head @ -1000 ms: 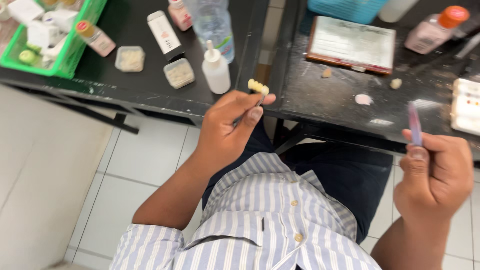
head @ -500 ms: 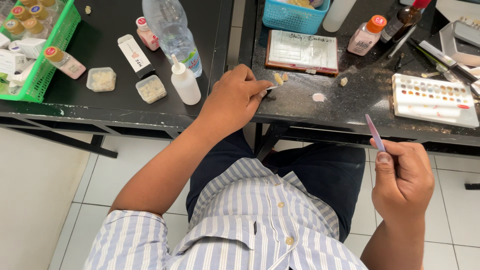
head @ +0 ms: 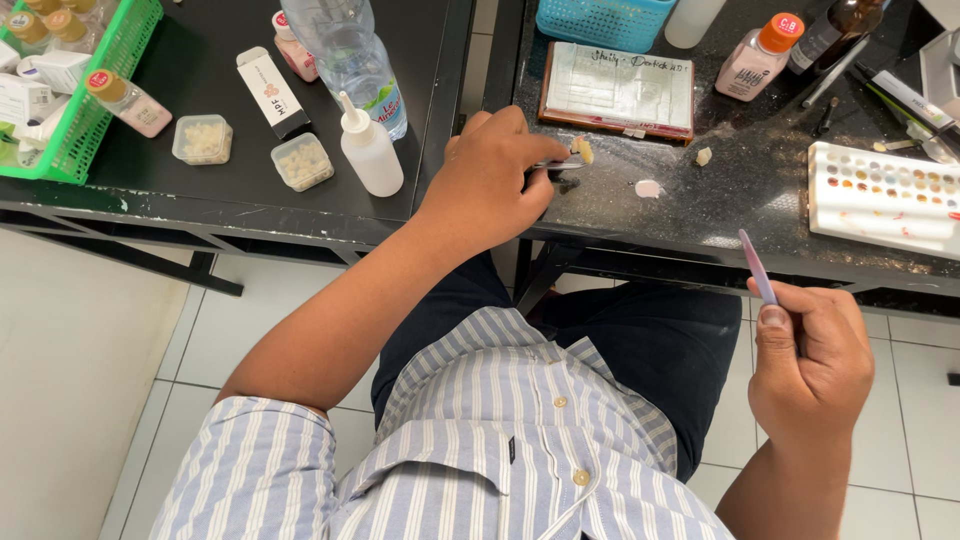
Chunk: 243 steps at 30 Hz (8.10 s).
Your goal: The person selects small tooth-shaped pieces from a container, arranges them into a row, and secures them using a pair of scissors. They then apply a white paste to the assembled teeth using a small spatula and a bottle of liquid, mixing the paste on the work surface.
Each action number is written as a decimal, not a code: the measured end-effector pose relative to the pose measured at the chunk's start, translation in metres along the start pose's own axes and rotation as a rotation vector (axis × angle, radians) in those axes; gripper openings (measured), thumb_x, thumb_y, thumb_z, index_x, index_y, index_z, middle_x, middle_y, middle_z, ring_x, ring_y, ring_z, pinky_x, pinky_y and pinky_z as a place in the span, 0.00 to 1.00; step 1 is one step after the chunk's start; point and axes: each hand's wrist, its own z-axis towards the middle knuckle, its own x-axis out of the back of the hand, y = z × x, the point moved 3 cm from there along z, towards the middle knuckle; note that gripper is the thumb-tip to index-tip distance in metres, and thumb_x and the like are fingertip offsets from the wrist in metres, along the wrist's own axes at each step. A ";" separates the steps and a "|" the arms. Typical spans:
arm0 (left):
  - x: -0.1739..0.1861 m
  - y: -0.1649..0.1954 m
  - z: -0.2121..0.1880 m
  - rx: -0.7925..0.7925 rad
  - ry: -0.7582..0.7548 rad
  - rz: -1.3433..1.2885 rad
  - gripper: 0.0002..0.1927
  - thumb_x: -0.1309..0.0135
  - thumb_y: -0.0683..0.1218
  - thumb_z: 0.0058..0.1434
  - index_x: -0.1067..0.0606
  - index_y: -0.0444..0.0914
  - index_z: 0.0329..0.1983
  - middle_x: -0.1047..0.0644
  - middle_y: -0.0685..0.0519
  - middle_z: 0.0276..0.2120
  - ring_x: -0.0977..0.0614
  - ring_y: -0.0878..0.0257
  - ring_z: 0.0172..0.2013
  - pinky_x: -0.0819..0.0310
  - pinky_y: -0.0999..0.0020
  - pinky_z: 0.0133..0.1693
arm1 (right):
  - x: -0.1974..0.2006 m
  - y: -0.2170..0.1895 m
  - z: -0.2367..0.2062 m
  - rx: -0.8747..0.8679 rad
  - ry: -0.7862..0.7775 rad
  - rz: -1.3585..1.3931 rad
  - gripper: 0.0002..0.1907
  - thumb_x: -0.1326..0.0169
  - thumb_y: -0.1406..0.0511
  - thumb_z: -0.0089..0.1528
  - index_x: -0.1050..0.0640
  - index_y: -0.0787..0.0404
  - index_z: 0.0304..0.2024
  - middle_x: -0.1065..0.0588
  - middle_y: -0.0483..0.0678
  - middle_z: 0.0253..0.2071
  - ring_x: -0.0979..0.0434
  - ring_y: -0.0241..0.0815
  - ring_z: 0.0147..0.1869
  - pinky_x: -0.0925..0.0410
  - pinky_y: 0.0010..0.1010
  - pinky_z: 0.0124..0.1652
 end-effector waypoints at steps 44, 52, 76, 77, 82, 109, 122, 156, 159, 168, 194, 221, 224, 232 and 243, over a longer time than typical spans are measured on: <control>0.005 0.018 0.002 0.004 -0.038 0.109 0.13 0.42 0.49 0.60 0.18 0.48 0.48 0.24 0.57 0.37 0.25 0.60 0.46 0.42 0.55 0.48 | -0.043 0.025 0.096 0.172 -0.123 0.133 0.05 0.46 0.76 0.75 0.20 0.70 0.50 0.31 0.45 0.39 0.32 0.29 0.35 0.39 0.19 0.36; 0.035 0.047 -0.033 -0.178 0.210 -0.042 0.16 0.41 0.47 0.61 0.21 0.44 0.53 0.24 0.55 0.45 0.24 0.59 0.50 0.38 0.56 0.52 | -0.044 0.012 0.095 0.139 -0.122 0.161 0.06 0.47 0.76 0.75 0.20 0.70 0.52 0.30 0.44 0.40 0.32 0.28 0.36 0.39 0.19 0.37; 0.200 -0.194 -0.124 0.681 0.789 0.394 0.36 0.33 0.48 0.56 0.35 0.37 0.65 0.33 0.45 0.57 0.22 0.49 0.53 0.24 0.57 0.50 | -0.065 0.131 0.102 0.164 -0.193 0.129 0.09 0.59 0.66 0.82 0.31 0.66 0.52 0.29 0.53 0.57 0.35 0.29 0.39 0.38 0.19 0.36; 0.201 -0.194 -0.122 0.693 0.779 0.392 0.36 0.33 0.48 0.57 0.35 0.37 0.65 0.33 0.46 0.57 0.21 0.50 0.52 0.23 0.57 0.49 | -0.065 0.126 0.102 0.146 -0.195 0.138 0.09 0.59 0.66 0.83 0.30 0.67 0.52 0.29 0.52 0.57 0.34 0.29 0.41 0.38 0.20 0.37; 0.204 -0.183 -0.117 0.667 0.767 0.449 0.35 0.32 0.49 0.55 0.33 0.40 0.64 0.34 0.46 0.55 0.20 0.51 0.49 0.21 0.58 0.44 | -0.063 0.106 0.102 -0.019 -0.175 0.206 0.11 0.59 0.68 0.76 0.29 0.67 0.57 0.30 0.49 0.51 0.40 0.27 0.35 0.42 0.22 0.36; 0.186 -0.117 -0.109 0.178 0.521 -0.107 0.20 0.33 0.44 0.55 0.20 0.34 0.51 0.25 0.51 0.37 0.19 0.64 0.34 0.22 0.72 0.37 | -0.054 -0.001 0.074 -0.067 0.000 0.674 0.02 0.49 0.73 0.74 0.24 0.67 0.47 0.32 0.41 0.30 0.39 0.26 0.28 0.41 0.17 0.32; 0.073 0.039 -0.125 -0.089 0.143 -0.552 0.25 0.31 0.44 0.52 0.21 0.35 0.54 0.20 0.50 0.36 0.18 0.63 0.34 0.23 0.70 0.37 | -0.108 -0.126 0.038 0.386 -0.472 0.279 0.21 0.30 0.62 0.60 0.18 0.58 0.54 0.24 0.45 0.43 0.27 0.29 0.36 0.36 0.18 0.32; 0.006 0.034 -0.127 -0.153 0.085 -0.778 0.38 0.30 0.41 0.60 0.39 0.38 0.68 0.20 0.48 0.47 0.15 0.65 0.46 0.16 0.71 0.52 | -0.007 -0.065 0.004 -0.101 -0.222 0.514 0.08 0.41 0.69 0.68 0.25 0.70 0.42 0.25 0.54 0.35 0.26 0.32 0.26 0.33 0.19 0.25; 0.006 0.035 -0.128 -0.099 0.079 -0.797 0.38 0.30 0.40 0.59 0.38 0.38 0.68 0.20 0.48 0.47 0.15 0.64 0.47 0.16 0.69 0.53 | -0.006 -0.057 0.004 -0.050 -0.204 0.608 0.11 0.38 0.69 0.69 0.26 0.72 0.40 0.26 0.56 0.32 0.26 0.34 0.25 0.32 0.21 0.25; 0.006 0.031 -0.131 -0.190 0.096 -0.731 0.38 0.30 0.42 0.60 0.38 0.40 0.68 0.20 0.47 0.50 0.14 0.62 0.49 0.15 0.70 0.53 | -0.003 -0.043 0.001 0.087 -0.045 0.871 0.18 0.53 0.59 0.75 0.27 0.71 0.44 0.28 0.55 0.27 0.26 0.38 0.24 0.28 0.35 0.27; 0.005 0.040 -0.128 -0.200 0.153 -0.523 0.38 0.29 0.41 0.55 0.35 0.41 0.65 0.22 0.50 0.54 0.18 0.58 0.51 0.20 0.68 0.48 | -0.064 -0.048 -0.010 -0.066 -0.200 0.742 0.17 0.48 0.62 0.78 0.26 0.70 0.40 0.27 0.52 0.26 0.28 0.32 0.22 0.32 0.24 0.22; -0.007 0.030 -0.127 0.028 0.070 -0.539 0.39 0.32 0.43 0.52 0.35 0.42 0.66 0.19 0.50 0.46 0.19 0.58 0.48 0.21 0.65 0.48 | -0.041 0.004 0.013 -0.206 0.130 0.937 0.16 0.51 0.66 0.84 0.29 0.67 0.41 0.29 0.52 0.25 0.31 0.36 0.22 0.36 0.30 0.20; -0.010 0.030 -0.127 0.031 0.066 -0.542 0.38 0.32 0.43 0.53 0.34 0.42 0.66 0.18 0.52 0.46 0.18 0.58 0.48 0.22 0.65 0.48 | -0.041 0.022 0.027 -0.192 0.210 0.901 0.15 0.51 0.65 0.83 0.29 0.66 0.41 0.29 0.52 0.25 0.30 0.38 0.23 0.36 0.30 0.21; -0.012 0.030 -0.128 0.036 0.039 -0.548 0.37 0.32 0.43 0.52 0.34 0.42 0.65 0.18 0.52 0.45 0.18 0.59 0.48 0.22 0.64 0.49 | -0.054 0.046 0.042 -0.175 0.294 0.712 0.17 0.49 0.60 0.81 0.28 0.67 0.42 0.27 0.52 0.27 0.30 0.36 0.23 0.34 0.29 0.21; -0.012 0.029 -0.129 0.010 0.052 -0.547 0.36 0.32 0.43 0.52 0.34 0.41 0.64 0.18 0.52 0.44 0.17 0.60 0.48 0.23 0.62 0.53 | -0.061 0.040 0.035 -0.012 0.262 0.499 0.22 0.49 0.53 0.79 0.30 0.67 0.47 0.27 0.52 0.33 0.27 0.34 0.27 0.27 0.28 0.26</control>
